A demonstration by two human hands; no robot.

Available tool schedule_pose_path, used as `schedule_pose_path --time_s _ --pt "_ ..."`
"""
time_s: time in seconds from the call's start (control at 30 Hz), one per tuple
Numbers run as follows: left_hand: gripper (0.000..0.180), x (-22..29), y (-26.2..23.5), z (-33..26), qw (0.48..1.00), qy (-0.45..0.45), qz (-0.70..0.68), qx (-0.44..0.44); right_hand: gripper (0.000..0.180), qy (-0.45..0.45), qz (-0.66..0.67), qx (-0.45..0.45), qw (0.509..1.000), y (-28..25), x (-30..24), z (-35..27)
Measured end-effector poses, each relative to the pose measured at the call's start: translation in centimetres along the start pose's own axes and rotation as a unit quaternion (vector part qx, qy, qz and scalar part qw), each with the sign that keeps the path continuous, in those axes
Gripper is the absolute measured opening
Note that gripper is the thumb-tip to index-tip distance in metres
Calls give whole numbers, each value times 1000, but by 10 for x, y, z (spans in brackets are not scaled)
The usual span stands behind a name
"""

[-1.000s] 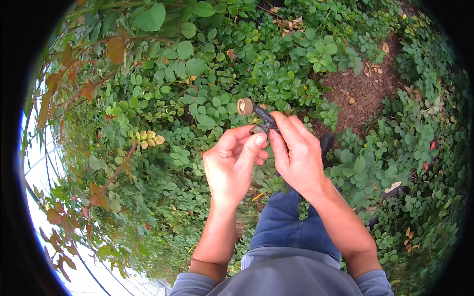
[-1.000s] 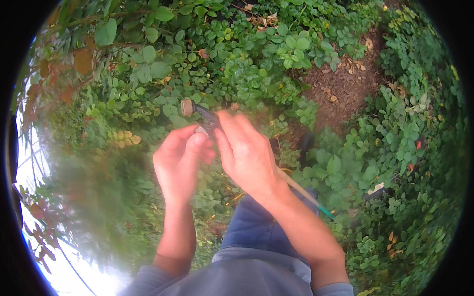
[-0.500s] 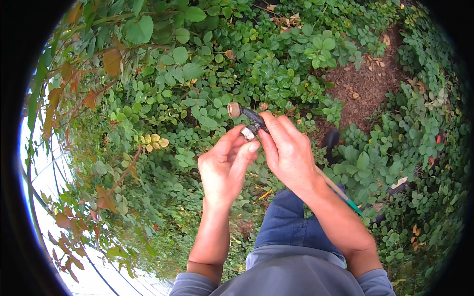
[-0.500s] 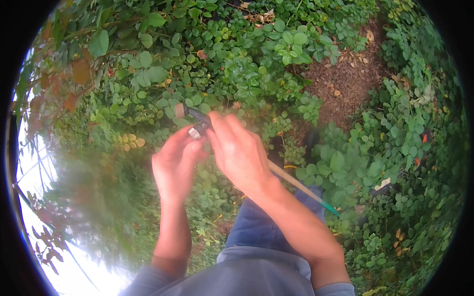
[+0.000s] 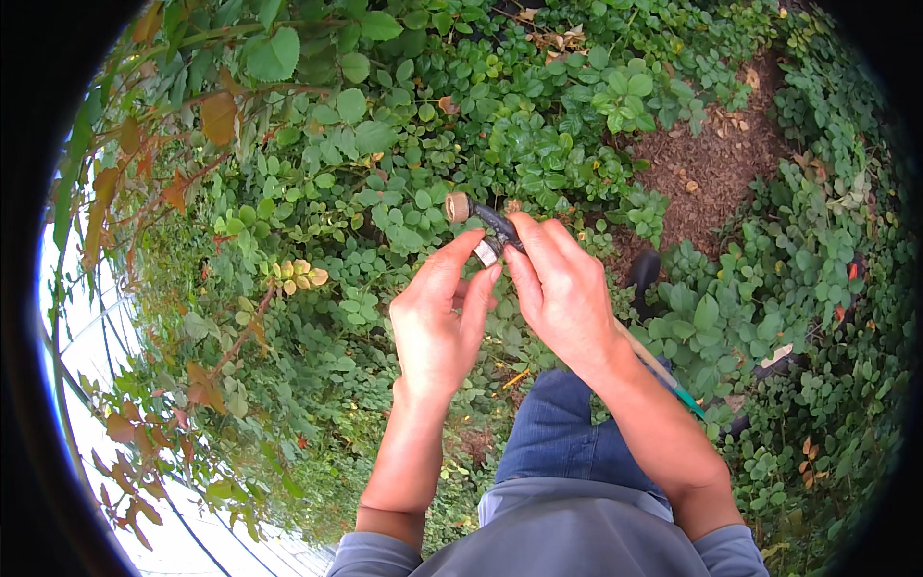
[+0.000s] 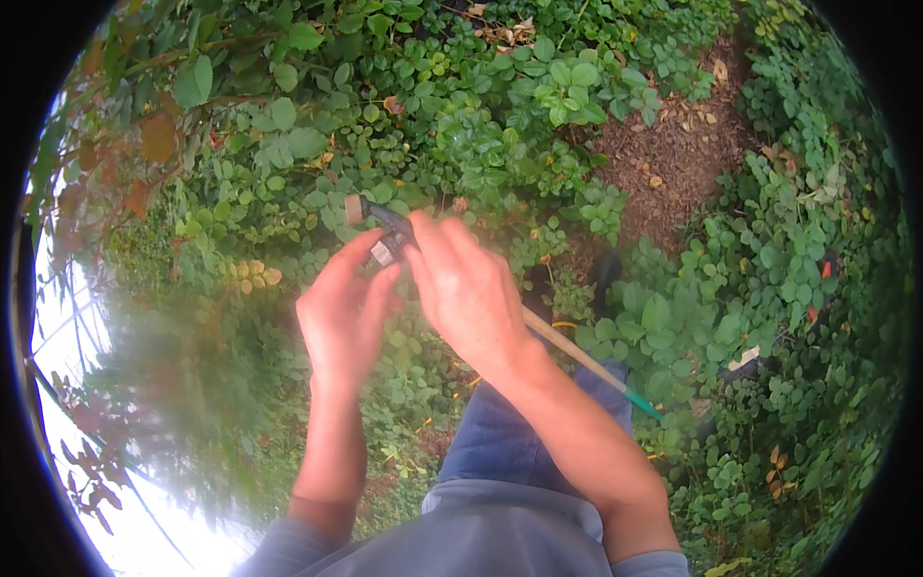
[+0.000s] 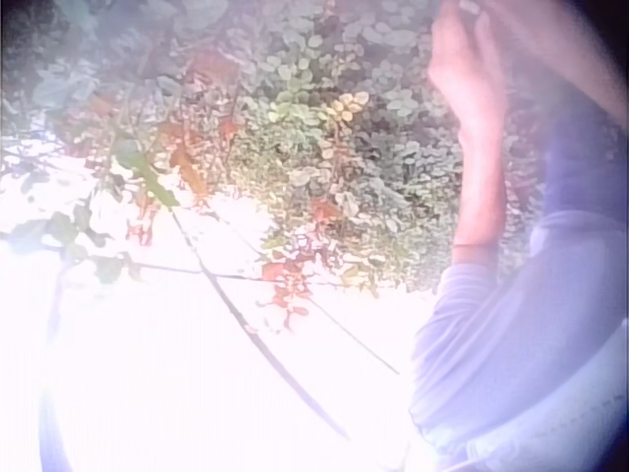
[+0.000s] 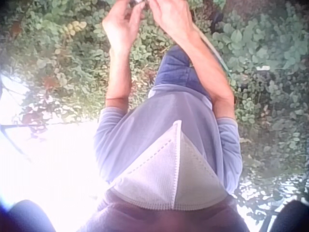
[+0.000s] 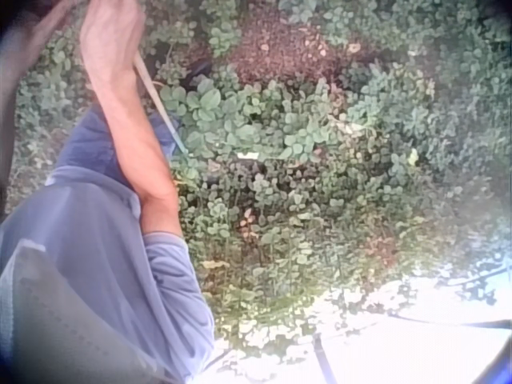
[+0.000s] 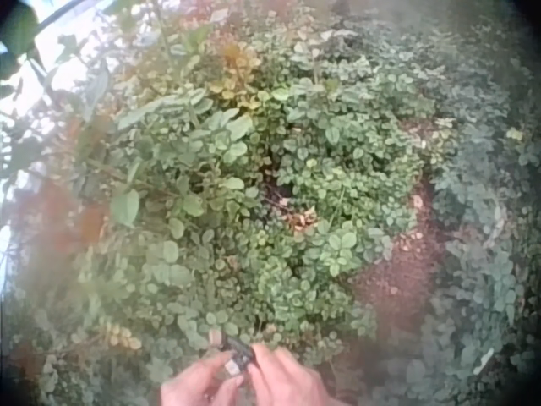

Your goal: The person assembles a drip irrigation system by connecting a black plastic fitting to a brass connector and attaching it to a long white tube. They then put on gloves and use a handheld device with an antenna to scan the plants in the greenhouse.

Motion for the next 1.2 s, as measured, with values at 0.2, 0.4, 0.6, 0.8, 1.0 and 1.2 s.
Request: schedule_pose_path --time_s 0.2,0.4,0.6,0.8,1.0,1.2 --pt "38 -3 0 5 995 -88 -5 -50 31 2 -4 -7 1000 1 0 -1" --pt "39 0 0 6 996 -63 18 -59 30 -3 5 -8 1000 3 1 0" --pt "37 -2 0 5 999 -27 4 -43 30 -7 15 -5 1000 4 2 -1" --pt "33 -1 0 8 998 -30 27 -44 30 -4 2 -10 1000 3 1 0" --pt "31 -6 1 13 987 -104 14 -121 29 -2 -7 -12 1000 1 1 4" --pt "30 -3 -1 10 996 -54 0 -72 29 -7 -1 -12 1000 1 1 1"
Point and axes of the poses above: each hand's wrist, its own z-axis towards the middle knuckle, its own y-axis out of the palm, x = y × z, the point moved 4 cm from there along z, towards the middle knuckle, and after that the axes turned 9 degrees about x, right-handed, at the moved point
